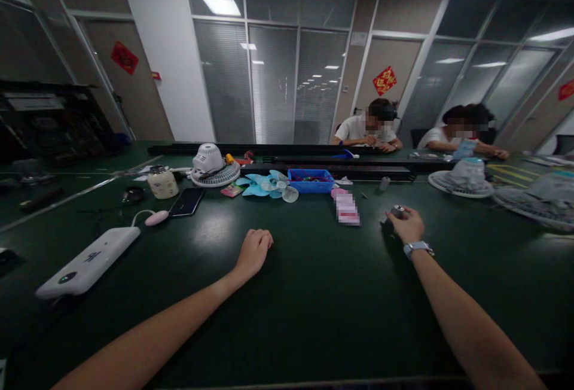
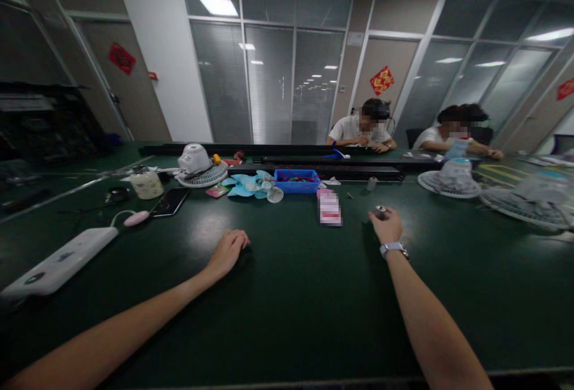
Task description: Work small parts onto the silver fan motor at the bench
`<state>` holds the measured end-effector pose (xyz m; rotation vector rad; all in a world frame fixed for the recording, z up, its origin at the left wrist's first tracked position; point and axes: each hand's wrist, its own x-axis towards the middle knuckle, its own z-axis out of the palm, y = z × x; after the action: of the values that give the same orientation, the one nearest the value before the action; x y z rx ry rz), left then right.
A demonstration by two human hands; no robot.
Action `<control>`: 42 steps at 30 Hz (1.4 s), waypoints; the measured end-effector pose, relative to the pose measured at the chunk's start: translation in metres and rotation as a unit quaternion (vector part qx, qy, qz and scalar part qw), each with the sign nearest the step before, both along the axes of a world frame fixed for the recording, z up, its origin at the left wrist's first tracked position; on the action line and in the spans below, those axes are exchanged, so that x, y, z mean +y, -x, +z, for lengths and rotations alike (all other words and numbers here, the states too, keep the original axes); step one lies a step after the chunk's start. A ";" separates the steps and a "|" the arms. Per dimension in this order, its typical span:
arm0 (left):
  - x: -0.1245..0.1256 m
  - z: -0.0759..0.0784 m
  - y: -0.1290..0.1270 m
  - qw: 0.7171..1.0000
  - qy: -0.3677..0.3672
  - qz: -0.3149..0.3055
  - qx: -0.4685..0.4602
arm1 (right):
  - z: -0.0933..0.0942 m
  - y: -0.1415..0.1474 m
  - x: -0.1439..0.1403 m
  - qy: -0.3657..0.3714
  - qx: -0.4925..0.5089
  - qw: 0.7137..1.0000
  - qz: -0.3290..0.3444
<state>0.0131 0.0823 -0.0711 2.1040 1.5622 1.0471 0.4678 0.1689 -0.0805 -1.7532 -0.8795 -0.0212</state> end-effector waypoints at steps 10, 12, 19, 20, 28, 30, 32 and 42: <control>-0.009 0.004 -0.003 0.998 -0.016 -0.027 -0.048 | 0.038 0.152 -0.027 -0.089 0.074 0.916 0.385; -0.013 0.006 -0.004 0.998 -0.025 -0.043 -0.044 | 0.034 0.199 -0.047 -0.043 0.049 0.866 0.495; -0.016 0.002 -0.007 0.993 -0.066 -0.092 0.021 | 0.018 0.256 -0.090 0.034 0.048 0.757 0.651; -0.015 0.002 -0.006 0.994 -0.067 -0.086 0.025 | 0.017 0.256 -0.091 0.040 0.049 0.755 0.653; 0.004 0.014 -0.016 0.997 -0.066 -0.030 -0.019 | 0.019 0.255 -0.091 0.064 0.042 0.762 0.643; 0.010 0.017 -0.017 0.997 -0.070 -0.016 -0.034 | 0.020 0.255 -0.092 0.068 0.041 0.768 0.635; 0.014 0.016 -0.012 0.997 -0.072 0.008 -0.041 | 0.023 0.254 -0.093 0.070 0.040 0.773 0.629; 0.006 -0.009 0.012 0.993 0.018 0.035 0.109 | 0.023 0.248 -0.092 0.046 0.017 0.791 0.610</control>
<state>0.0015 0.0881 -0.0801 2.2160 1.7526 0.8265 0.2198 0.0767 -0.0577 -0.9694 -1.8528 0.9079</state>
